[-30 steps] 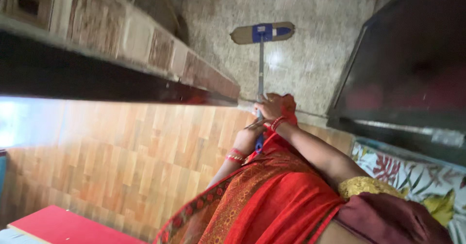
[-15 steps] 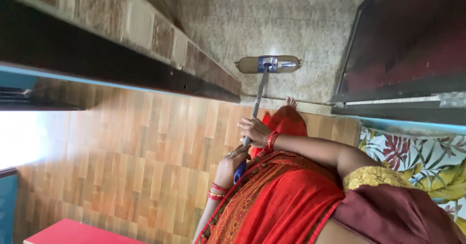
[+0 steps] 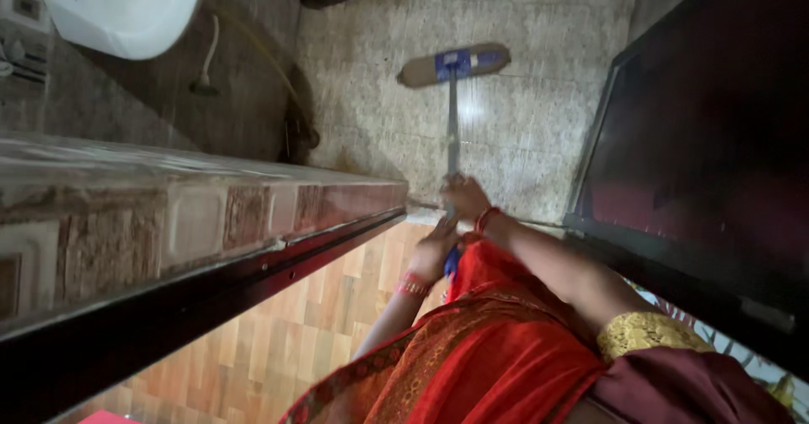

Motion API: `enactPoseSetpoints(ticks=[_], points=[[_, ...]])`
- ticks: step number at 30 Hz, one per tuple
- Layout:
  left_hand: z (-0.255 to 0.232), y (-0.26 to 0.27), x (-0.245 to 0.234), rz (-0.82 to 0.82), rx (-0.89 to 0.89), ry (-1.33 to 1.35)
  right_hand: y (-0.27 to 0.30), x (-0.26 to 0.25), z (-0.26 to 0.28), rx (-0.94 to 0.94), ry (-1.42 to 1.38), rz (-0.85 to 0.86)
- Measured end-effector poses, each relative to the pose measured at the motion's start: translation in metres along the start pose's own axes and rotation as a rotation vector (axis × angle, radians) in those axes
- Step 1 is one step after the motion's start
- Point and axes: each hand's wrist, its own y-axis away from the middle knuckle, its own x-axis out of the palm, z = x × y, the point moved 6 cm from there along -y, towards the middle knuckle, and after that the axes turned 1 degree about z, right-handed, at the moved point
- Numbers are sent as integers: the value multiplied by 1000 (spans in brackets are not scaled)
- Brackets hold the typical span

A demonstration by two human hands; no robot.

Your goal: The person mops the floor in a hallway and then inside a bathroom using a mop, moving buckets aside and turning on a faucet to wet the mop head.

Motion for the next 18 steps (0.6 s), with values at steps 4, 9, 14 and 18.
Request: enactPoseSetpoints(ticks=[4, 9, 14, 18], points=[[27, -96, 47, 66, -56, -46, -32, -24, -97, 277, 133, 268], [17, -118, 76, -47, 81, -132, -23, -54, -114, 234, 209, 187], [-4, -39, 73, -6, 118, -181, 24, -22, -63, 639, -503, 71], [-17, 58, 37, 240, 2, -93, 79, -20, 45, 253, -141, 89]])
